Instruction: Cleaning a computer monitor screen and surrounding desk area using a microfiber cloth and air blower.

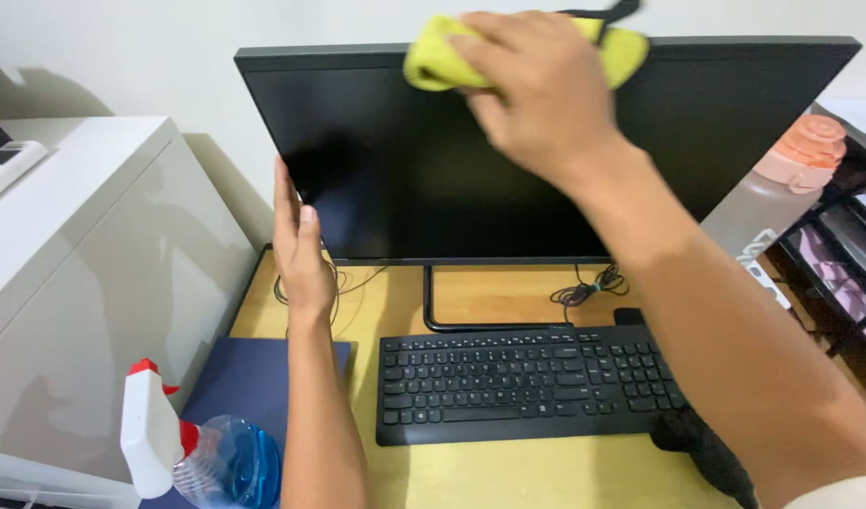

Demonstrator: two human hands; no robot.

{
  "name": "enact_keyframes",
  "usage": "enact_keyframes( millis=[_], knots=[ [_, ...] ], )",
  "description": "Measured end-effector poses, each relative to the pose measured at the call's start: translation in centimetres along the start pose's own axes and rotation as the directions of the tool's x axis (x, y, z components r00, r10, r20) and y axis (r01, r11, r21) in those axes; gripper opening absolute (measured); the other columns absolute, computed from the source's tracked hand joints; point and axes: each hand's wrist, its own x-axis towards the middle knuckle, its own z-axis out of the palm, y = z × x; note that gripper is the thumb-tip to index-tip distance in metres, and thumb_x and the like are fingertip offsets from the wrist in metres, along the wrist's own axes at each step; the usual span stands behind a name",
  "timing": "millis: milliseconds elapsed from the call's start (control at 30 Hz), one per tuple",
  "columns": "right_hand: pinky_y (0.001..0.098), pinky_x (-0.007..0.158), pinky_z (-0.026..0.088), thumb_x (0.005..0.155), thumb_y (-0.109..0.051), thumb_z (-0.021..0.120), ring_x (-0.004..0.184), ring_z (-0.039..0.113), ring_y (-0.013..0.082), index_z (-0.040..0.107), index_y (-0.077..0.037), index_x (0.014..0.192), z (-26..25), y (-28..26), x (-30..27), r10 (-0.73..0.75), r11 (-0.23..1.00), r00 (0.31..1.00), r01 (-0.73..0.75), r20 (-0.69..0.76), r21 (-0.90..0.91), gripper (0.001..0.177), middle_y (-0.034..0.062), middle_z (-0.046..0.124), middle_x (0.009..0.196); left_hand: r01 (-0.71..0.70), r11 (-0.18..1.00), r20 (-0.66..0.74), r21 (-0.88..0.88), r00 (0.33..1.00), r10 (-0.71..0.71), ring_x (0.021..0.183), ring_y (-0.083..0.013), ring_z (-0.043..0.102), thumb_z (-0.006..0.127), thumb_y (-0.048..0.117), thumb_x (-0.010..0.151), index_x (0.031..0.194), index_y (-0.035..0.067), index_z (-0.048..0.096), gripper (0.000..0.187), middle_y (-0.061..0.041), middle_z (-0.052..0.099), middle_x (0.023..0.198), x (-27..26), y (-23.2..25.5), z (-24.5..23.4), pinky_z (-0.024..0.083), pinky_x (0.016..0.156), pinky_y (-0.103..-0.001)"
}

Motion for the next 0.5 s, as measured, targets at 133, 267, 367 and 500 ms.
enact_keyframes(
  millis=[133, 267, 367, 500],
  knots=[
    [0.0473, 0.096, 0.049, 0.095, -0.026, 0.079, 0.11, 0.065, 0.0354, 0.068, -0.004, 0.127, 3.4, -4.0, 4.7, -0.099, 0.99, 0.995, 0.097, 0.01, 0.105, 0.04, 0.0148, 0.066, 0.132, 0.061, 0.998, 0.042, 0.03, 0.997, -0.062, 0.165, -0.0264, 0.015, 0.043, 0.012, 0.106, 0.166, 0.001, 0.018, 0.066, -0.016, 0.018, 0.176, -0.3, 1.1, 0.2, 0.008, 0.133, -0.037],
    [0.0447, 0.087, 0.053, 0.101, -0.024, 0.072, 0.103, 0.067, 0.0321, 0.072, -0.009, 0.128, 7.2, -6.8, 8.3, -0.122, 0.974, 0.992, 0.121, -0.004, 0.191, 0.031, 0.0107, 0.069, 0.125, 0.096, 0.993, 0.034, 0.071, 0.995, -0.099, 0.164, -0.0257, 0.017, 0.044, 0.011, 0.105, 0.167, 0.004, 0.019, 0.067, -0.013, 0.02, 0.176, -0.3, 1.0, -0.2, 0.011, 0.132, -0.038],
    [0.0409, 0.085, 0.056, 0.096, -0.018, 0.068, 0.103, 0.069, 0.0289, 0.074, -0.014, 0.122, 10.1, -7.7, 9.6, -0.131, 0.976, 0.986, 0.146, -0.1, 0.162, 0.027, 0.0064, 0.07, 0.122, 0.102, 0.993, 0.028, 0.058, 0.994, -0.104, 0.164, -0.0247, 0.017, 0.044, 0.009, 0.105, 0.166, 0.004, 0.018, 0.067, -0.012, 0.02, 0.176, -0.3, 0.7, -0.2, 0.011, 0.132, -0.038],
    [0.0427, 0.082, 0.056, 0.095, -0.016, 0.067, 0.101, 0.071, 0.0296, 0.076, -0.013, 0.121, 9.8, -7.8, 10.3, -0.15, 0.973, 0.987, 0.156, -0.051, 0.168, 0.028, 0.0067, 0.071, 0.116, 0.095, 0.994, 0.017, 0.046, 0.995, -0.096, 0.163, -0.0239, 0.018, 0.045, 0.007, 0.105, 0.167, 0.004, 0.019, 0.067, -0.011, 0.021, 0.175, -0.4, 0.3, -0.4, 0.011, 0.132, -0.037]
  ],
)
